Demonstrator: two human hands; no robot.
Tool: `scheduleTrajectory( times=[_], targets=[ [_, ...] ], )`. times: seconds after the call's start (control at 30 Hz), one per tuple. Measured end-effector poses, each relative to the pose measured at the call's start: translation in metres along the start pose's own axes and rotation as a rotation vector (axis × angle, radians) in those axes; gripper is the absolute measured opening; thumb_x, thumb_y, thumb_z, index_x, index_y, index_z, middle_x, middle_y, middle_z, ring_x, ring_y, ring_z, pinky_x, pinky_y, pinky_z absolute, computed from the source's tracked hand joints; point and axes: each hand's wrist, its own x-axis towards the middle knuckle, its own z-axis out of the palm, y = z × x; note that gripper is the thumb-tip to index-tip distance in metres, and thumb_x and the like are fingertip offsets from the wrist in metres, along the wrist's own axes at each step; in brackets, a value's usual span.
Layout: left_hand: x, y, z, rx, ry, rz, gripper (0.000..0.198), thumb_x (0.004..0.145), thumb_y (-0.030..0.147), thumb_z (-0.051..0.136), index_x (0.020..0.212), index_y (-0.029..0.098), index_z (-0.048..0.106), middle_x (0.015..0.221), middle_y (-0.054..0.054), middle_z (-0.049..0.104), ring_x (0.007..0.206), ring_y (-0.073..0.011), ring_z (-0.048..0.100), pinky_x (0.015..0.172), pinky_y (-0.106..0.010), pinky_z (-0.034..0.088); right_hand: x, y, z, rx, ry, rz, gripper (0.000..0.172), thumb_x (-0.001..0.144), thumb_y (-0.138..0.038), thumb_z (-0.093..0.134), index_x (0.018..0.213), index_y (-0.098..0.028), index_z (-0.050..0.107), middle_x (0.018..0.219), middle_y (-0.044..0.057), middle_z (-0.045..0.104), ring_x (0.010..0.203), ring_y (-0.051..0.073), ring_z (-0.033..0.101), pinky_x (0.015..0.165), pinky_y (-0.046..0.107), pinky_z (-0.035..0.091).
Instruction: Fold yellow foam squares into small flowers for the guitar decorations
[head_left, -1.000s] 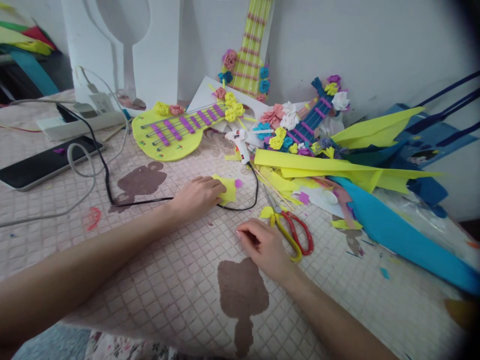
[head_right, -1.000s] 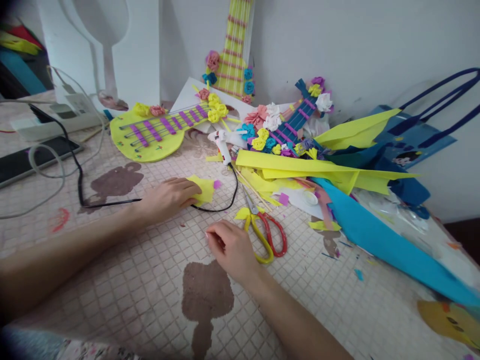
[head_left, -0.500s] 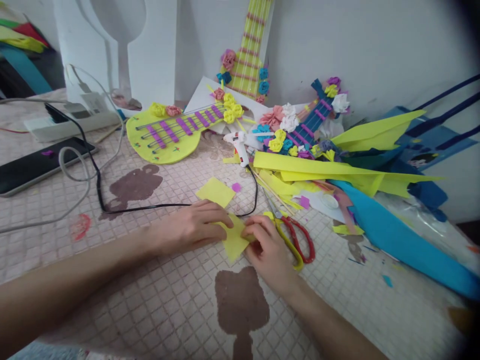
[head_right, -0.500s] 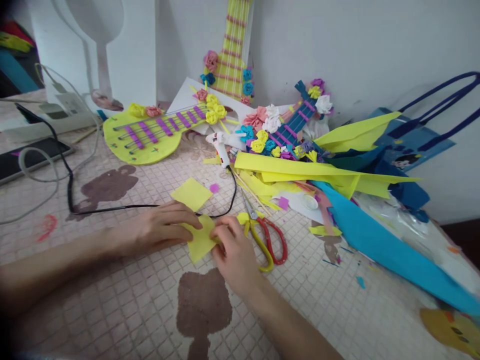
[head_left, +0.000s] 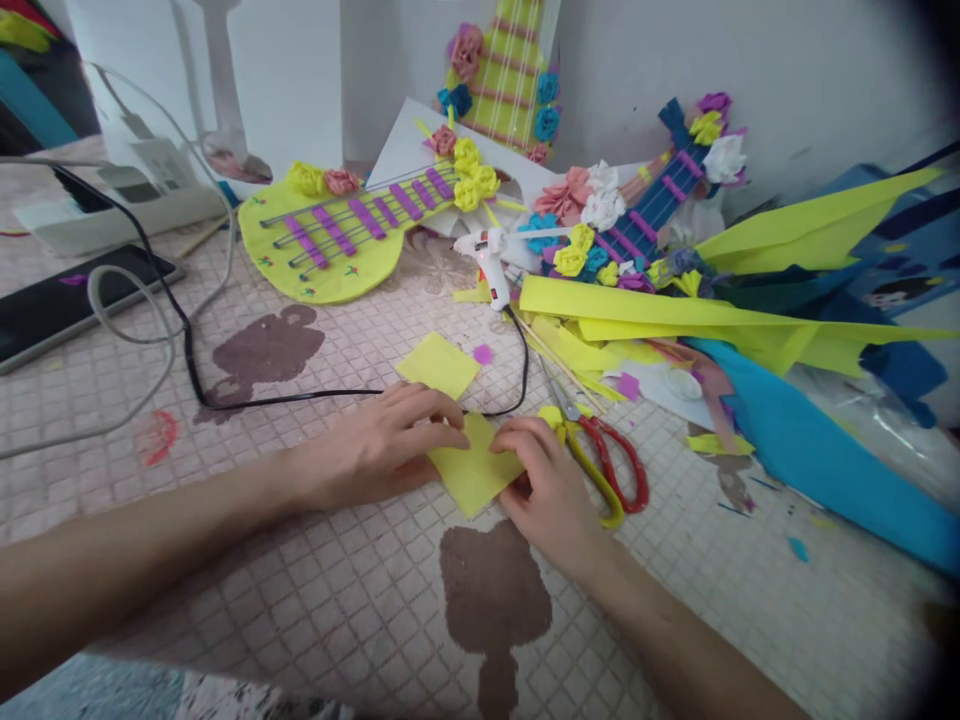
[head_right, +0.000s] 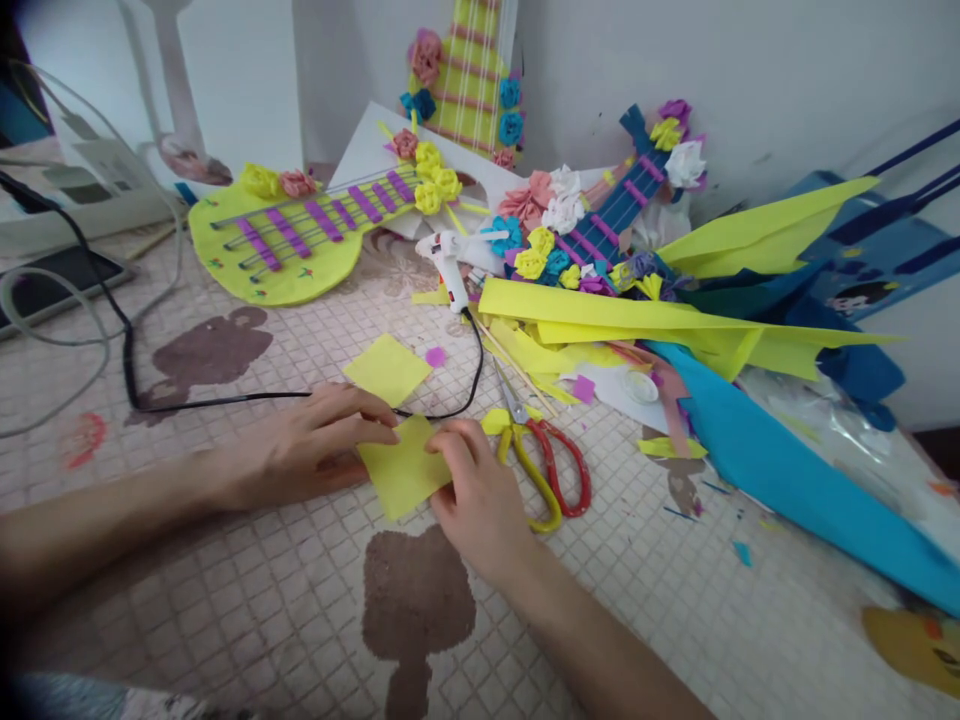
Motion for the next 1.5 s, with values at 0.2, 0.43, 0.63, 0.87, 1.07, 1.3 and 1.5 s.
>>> scheduleTrajectory(
  times=[0.2, 0.43, 0.63, 0.87, 1.07, 1.3, 1.5],
  targets=[
    [0.003, 0.015, -0.003, -0.047, -0.129, 0.103, 0.010, 0.091, 0.016, 0.052, 0.094, 0.019, 0.061, 0.098, -0.006, 0.063, 0.088, -0.0171, 0.054, 0.081, -0.033, 0.039, -0.001, -0.002, -0.001, 0.024, 0.006, -0.117, 0.026, 0.074, 0.001, 0.046, 0.086, -0.022, 0.050, 0.101, 0.007, 0.055, 0.094, 0.020, 0.058, 0.074, 0.032, 0.049],
    [0.003, 0.000, -0.011, -0.115, -0.250, 0.109, 0.017, 0.094, 0.016, 0.045, 0.089, 0.019, 0.061, 0.096, -0.005, 0.065, 0.092, -0.0170, 0.054, 0.085, -0.032, 0.038, -0.001, -0.002, -0.005, -0.014, 0.036, -0.183, 0.020, 0.080, -0.003, 0.048, 0.087, -0.021, 0.052, 0.100, 0.007, 0.056, 0.093, 0.019, 0.059, 0.077, 0.032, 0.049],
    [0.001, 0.008, -0.007, -0.004, -0.098, 0.012, 0.014, 0.088, 0.013, 0.050, 0.098, 0.016, 0.060, 0.101, -0.007, 0.062, 0.090, -0.0168, 0.056, 0.081, -0.030, 0.041, -0.004, -0.001, -0.008, -0.056, -0.067, -0.208, 0.018, 0.081, -0.005, 0.048, 0.085, -0.021, 0.053, 0.097, 0.006, 0.059, 0.090, 0.019, 0.059, 0.075, 0.031, 0.049],
    [0.000, 0.021, -0.007, -0.089, -0.336, 0.083, 0.019, 0.091, 0.012, 0.043, 0.084, 0.016, 0.060, 0.094, -0.007, 0.062, 0.075, -0.0131, 0.055, 0.071, -0.026, 0.044, -0.002, 0.001, -0.009, 0.068, -0.131, -0.216, 0.026, 0.077, -0.003, 0.047, 0.094, -0.021, 0.053, 0.099, 0.007, 0.059, 0.089, 0.018, 0.058, 0.072, 0.031, 0.049],
    [0.000, 0.015, -0.006, -0.295, -0.310, -0.012, 0.013, 0.087, 0.009, 0.048, 0.085, 0.015, 0.059, 0.087, -0.006, 0.061, 0.080, -0.0138, 0.056, 0.073, -0.024, 0.045, 0.000, 0.005, -0.011, 0.143, -0.179, -0.205, 0.016, 0.083, -0.007, 0.050, 0.086, -0.021, 0.056, 0.097, 0.005, 0.058, 0.088, 0.016, 0.057, 0.073, 0.029, 0.047],
    [-0.002, 0.009, -0.011, -0.434, -0.324, -0.210, 0.009, 0.081, 0.010, 0.054, 0.087, 0.014, 0.059, 0.081, -0.002, 0.059, 0.066, -0.0091, 0.054, 0.060, -0.020, 0.043, 0.000, 0.004, -0.013, 0.193, -0.170, -0.199, 0.021, 0.082, -0.008, 0.051, 0.096, -0.022, 0.059, 0.099, 0.005, 0.059, 0.091, 0.017, 0.058, 0.076, 0.031, 0.049],
    [0.000, 0.010, -0.009, -0.426, -0.295, -0.187, 0.008, 0.085, 0.014, 0.052, 0.083, 0.014, 0.060, 0.083, -0.004, 0.061, 0.075, -0.0122, 0.056, 0.070, -0.024, 0.045, 0.001, 0.000, -0.010, 0.201, -0.178, -0.162, 0.008, 0.086, -0.015, 0.055, 0.086, -0.021, 0.060, 0.091, 0.004, 0.059, 0.084, 0.016, 0.058, 0.073, 0.029, 0.047]
  ],
)
